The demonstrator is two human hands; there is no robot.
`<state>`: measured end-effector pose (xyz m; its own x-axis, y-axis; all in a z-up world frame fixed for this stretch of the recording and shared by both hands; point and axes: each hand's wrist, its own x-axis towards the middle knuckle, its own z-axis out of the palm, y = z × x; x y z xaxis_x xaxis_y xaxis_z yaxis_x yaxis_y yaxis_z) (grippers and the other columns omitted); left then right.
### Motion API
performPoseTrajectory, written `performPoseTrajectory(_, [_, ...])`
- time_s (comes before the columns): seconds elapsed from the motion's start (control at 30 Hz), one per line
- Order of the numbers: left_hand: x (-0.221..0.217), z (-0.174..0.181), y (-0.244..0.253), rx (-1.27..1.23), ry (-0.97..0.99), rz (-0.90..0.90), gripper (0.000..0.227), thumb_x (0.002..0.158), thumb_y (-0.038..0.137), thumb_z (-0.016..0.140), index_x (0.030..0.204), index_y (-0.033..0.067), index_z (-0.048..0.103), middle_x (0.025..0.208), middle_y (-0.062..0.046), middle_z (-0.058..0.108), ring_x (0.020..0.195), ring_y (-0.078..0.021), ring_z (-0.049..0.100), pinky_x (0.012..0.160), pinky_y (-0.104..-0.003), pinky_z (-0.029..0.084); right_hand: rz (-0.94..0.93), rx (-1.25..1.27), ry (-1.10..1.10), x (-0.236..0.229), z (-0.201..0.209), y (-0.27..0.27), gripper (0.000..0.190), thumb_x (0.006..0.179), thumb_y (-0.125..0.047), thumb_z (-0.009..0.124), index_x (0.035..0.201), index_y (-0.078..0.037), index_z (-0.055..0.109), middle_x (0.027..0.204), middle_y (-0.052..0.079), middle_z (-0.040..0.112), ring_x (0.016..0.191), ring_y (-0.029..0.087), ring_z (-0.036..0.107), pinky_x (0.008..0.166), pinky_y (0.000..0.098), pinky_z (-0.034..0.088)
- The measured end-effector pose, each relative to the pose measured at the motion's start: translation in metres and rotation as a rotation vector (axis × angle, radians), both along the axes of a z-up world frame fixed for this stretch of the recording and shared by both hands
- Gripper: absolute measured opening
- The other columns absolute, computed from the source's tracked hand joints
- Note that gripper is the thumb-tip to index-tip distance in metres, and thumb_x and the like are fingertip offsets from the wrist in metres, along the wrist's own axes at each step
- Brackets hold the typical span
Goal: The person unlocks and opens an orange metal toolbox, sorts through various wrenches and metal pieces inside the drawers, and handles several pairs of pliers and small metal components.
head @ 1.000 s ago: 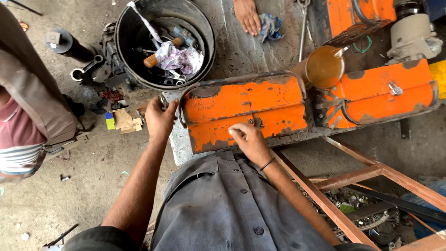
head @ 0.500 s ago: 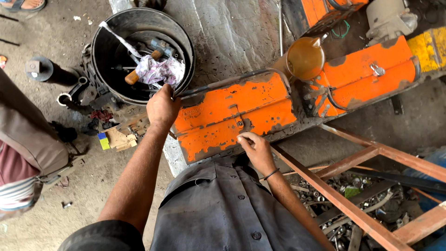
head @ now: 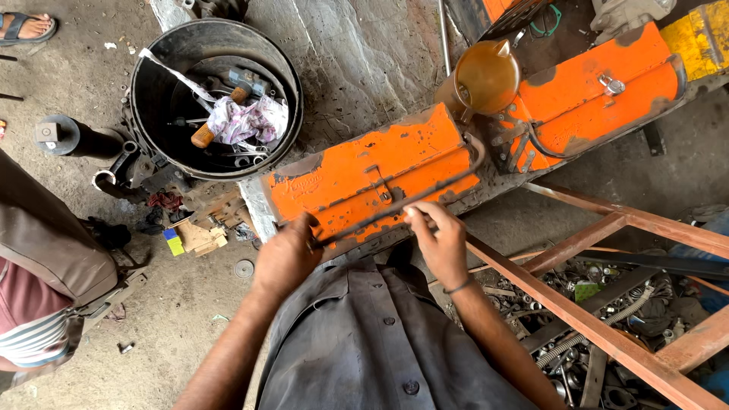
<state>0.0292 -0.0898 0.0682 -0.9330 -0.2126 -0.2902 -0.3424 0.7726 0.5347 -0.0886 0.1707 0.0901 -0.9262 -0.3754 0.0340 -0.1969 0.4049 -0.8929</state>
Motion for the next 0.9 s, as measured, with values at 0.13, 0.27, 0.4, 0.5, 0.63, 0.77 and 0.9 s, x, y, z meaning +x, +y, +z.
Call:
performPoseTrajectory(0.13, [0.016,-0.019,0.023,-0.087,-0.112,-0.112,0.020,0.084,0.016,0.069,0.103,0.0097,0.065,0.103,-0.013,0.068,0.085,-0.0341,0.072,0.073,-0.046,0.058,0.045,0.207,0.050,-0.007,-0.014,-0.016,0.017,0.097,-0.019,0.068,0.101,-0.004,0.075,0.094,0.009,0.074,0.079,0.018,0.071,0.065,0.0294,0.058])
performPoseTrajectory(0.27, [0.022,-0.034,0.028,-0.085,-0.135,-0.106,0.021,0.080,0.012,0.065,0.101,0.0086,0.066,0.106,-0.014,0.068,0.088,-0.0374,0.071,0.077,-0.048,0.057,0.232,0.539,0.118,-0.014,-0.042,-0.022,0.022,0.095,-0.026,0.069,0.100,-0.006,0.073,0.095,0.009,0.074,0.090,0.025,0.070,0.078,0.0382,0.056])
performPoseTrajectory(0.4, [0.018,-0.039,0.027,-0.115,-0.199,-0.136,0.020,0.081,0.012,0.064,0.100,0.0066,0.065,0.106,-0.015,0.068,0.090,-0.0372,0.071,0.077,-0.048,0.057,0.237,0.719,0.013,-0.018,-0.062,-0.024,0.033,0.093,-0.033,0.070,0.110,-0.005,0.068,0.101,0.010,0.073,0.092,0.026,0.071,0.081,0.0410,0.055])
performPoseTrajectory(0.5, [0.017,-0.038,0.027,-0.113,-0.199,-0.130,0.019,0.082,0.011,0.064,0.101,0.0074,0.066,0.106,-0.015,0.068,0.090,-0.0381,0.071,0.076,-0.048,0.057,0.194,0.746,-0.025,-0.021,-0.070,-0.030,0.037,0.091,-0.035,0.073,0.113,-0.006,0.066,0.102,0.009,0.073,0.091,0.026,0.071,0.079,0.0424,0.055])
performPoseTrajectory(0.63, [0.014,-0.035,0.027,-0.119,-0.269,-0.174,0.025,0.080,0.009,0.064,0.105,0.0053,0.064,0.108,-0.016,0.067,0.088,-0.0349,0.072,0.075,-0.044,0.059,0.077,0.663,-0.104,-0.024,-0.082,-0.032,0.044,0.084,-0.037,0.077,0.114,-0.006,0.066,0.097,0.008,0.075,0.091,0.027,0.071,0.078,0.0445,0.055])
performPoseTrajectory(0.77, [0.016,-0.036,0.028,-0.146,-0.247,-0.179,0.024,0.083,0.011,0.065,0.106,0.0064,0.064,0.109,-0.016,0.067,0.089,-0.0353,0.072,0.075,-0.044,0.059,0.051,0.554,-0.188,-0.035,-0.105,-0.030,0.042,0.084,-0.038,0.079,0.105,-0.004,0.068,0.090,0.009,0.073,0.084,0.026,0.071,0.071,0.0412,0.055])
performPoseTrajectory(0.9, [0.016,-0.034,0.028,-0.138,-0.238,-0.183,0.025,0.082,0.011,0.065,0.107,0.0055,0.064,0.110,-0.015,0.067,0.091,-0.0351,0.072,0.075,-0.043,0.059,0.061,0.285,-0.412,-0.039,-0.120,-0.032,0.037,0.088,-0.036,0.078,0.089,-0.001,0.067,0.077,0.008,0.067,0.068,0.019,0.064,0.059,0.0335,0.051])
